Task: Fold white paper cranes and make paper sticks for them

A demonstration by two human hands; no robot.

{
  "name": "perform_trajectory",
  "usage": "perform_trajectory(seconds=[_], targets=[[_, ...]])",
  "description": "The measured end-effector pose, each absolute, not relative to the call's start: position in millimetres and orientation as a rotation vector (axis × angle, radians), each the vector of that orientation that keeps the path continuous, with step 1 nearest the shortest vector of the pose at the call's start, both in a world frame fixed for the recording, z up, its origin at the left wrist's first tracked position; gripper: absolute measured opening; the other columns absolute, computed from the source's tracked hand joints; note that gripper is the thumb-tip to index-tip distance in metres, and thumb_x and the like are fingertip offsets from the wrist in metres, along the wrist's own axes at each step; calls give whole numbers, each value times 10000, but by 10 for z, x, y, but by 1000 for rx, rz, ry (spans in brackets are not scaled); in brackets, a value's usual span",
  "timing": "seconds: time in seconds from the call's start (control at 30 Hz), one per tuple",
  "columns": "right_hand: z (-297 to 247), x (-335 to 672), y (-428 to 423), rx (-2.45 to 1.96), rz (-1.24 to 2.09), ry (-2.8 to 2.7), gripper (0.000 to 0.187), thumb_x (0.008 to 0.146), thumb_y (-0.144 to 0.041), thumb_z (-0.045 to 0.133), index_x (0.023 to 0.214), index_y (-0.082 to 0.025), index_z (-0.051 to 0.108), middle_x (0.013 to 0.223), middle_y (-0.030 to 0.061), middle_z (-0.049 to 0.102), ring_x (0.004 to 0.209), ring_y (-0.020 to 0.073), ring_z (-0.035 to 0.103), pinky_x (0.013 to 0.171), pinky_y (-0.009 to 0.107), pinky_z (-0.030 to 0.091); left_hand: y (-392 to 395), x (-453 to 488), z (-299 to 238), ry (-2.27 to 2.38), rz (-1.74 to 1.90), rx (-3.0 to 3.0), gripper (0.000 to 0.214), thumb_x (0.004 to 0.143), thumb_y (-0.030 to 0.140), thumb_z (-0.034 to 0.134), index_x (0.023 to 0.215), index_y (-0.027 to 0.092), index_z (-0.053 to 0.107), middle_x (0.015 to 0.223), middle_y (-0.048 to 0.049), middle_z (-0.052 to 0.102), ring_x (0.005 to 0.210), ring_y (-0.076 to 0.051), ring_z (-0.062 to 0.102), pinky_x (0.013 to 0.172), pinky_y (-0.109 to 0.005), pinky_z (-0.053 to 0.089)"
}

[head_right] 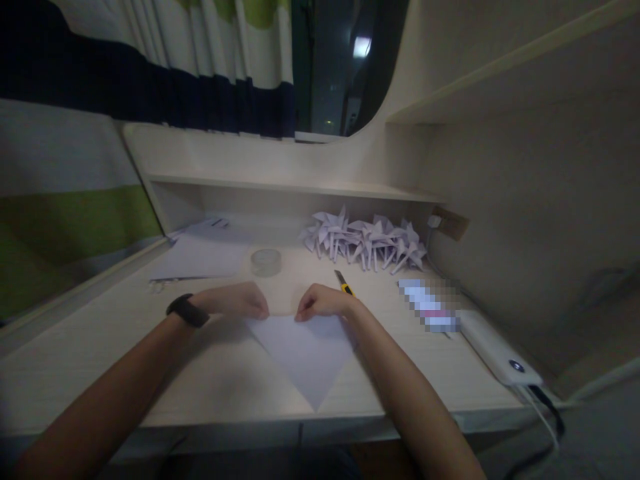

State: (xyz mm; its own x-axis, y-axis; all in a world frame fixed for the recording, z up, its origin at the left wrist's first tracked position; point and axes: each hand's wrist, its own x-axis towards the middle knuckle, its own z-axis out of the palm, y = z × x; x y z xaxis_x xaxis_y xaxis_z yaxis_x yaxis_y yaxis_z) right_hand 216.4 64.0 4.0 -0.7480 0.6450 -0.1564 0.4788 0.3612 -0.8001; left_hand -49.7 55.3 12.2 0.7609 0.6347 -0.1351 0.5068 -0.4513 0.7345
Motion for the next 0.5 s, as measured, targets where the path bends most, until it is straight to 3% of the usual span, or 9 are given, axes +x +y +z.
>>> perform_trajectory(seconds=[0.3,0.5], targets=[[182,2499,720,-1151,1411,-2401,282,606,-355,751,727,-100,752,522,-16,594,466,73,412,477,213,315,651,-737,137,867,230,1985,187,707,352,684,728,178,749,696,-51,722,632,-168,622,619,-252,437],[112,2425,707,-1133,1449,-2384,283,600,-349,750,737,-101,758,539,-6,616,475,79,437,479,211,319,635,-620,161,966,545,1982,275,772,411,633,758,157,737,706,-50,706,631,-155,593,610,-248,422]])
